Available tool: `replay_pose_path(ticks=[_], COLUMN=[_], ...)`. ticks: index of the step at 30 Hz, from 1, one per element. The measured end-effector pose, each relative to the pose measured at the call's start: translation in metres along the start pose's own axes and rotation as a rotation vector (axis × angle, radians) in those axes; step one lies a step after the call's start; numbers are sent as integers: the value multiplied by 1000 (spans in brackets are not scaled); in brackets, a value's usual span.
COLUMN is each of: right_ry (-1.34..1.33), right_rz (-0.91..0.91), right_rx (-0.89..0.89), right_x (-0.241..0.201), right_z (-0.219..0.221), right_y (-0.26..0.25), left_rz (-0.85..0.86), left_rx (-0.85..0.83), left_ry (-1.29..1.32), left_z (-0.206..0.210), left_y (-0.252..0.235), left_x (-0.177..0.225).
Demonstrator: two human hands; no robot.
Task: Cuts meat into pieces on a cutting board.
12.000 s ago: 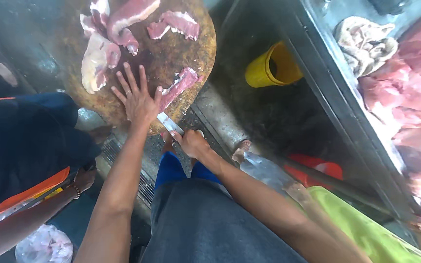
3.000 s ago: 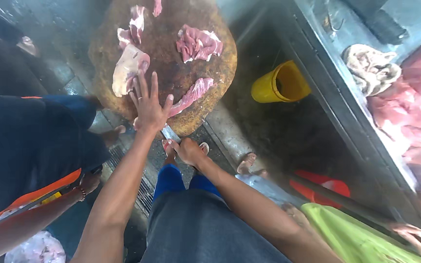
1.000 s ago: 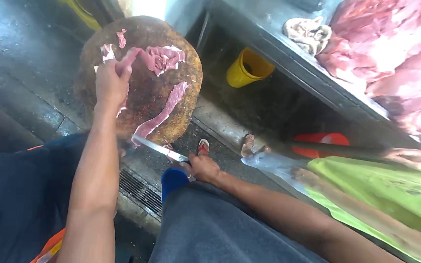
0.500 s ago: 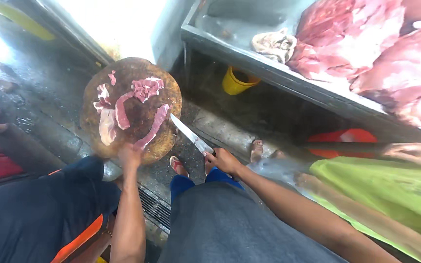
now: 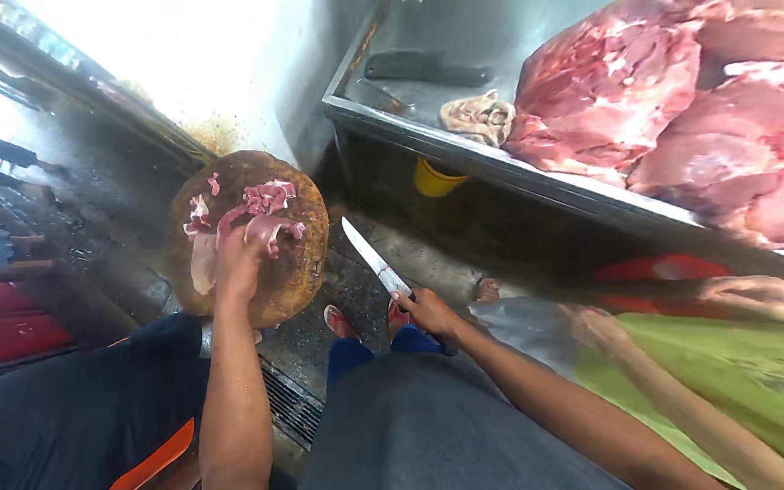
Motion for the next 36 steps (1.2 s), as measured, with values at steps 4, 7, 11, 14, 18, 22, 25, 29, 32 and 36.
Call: replay_pose_path(ticks=[4,7,11,14,18,22,25,29,32,36], right_ry=[-39,14,145,242,369,412,428,464,469,433], right_rz=[10,3,24,29,13,45,62,101,135,90], right_rx=[4,8,17,-51,-86,-4,25,-6,-64,-64], right_x=[-11,-11,-23,-62,-131,-151,-141,-102,-100,-132], right_z=[3,12,27,41,52,44,46,51,57,67], right_y=[-3,-10,-18,-33,-74,-103,-100,-88,-83,-95], left_rz=[-54,-206,-368,-309,-103,23,-7,-1,-10,-26], left_rx=[41,94,156,250,354,387,286,230,229,241], left_ry=[142,-180,-780,-787,-745,-942,-1130,-1262,-1265,-1250], left_z=[1,-20,-63,-62,-34,18,54,66,63,61], left_y=[8,17,48,44,-16,-78,-100,-103,-106,-107], left_x=[-7,-92,-150,-124,-112,-131,-151,-158,-158,-160])
Point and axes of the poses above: each hand's wrist, its own y-axis away from the middle knuckle, its own z-axis out of the palm, x = y × z, the point moved 6 cm from there along -y, towards the middle knuckle, and after that the axes turned 3 degrees about z, right-handed, at the moved point
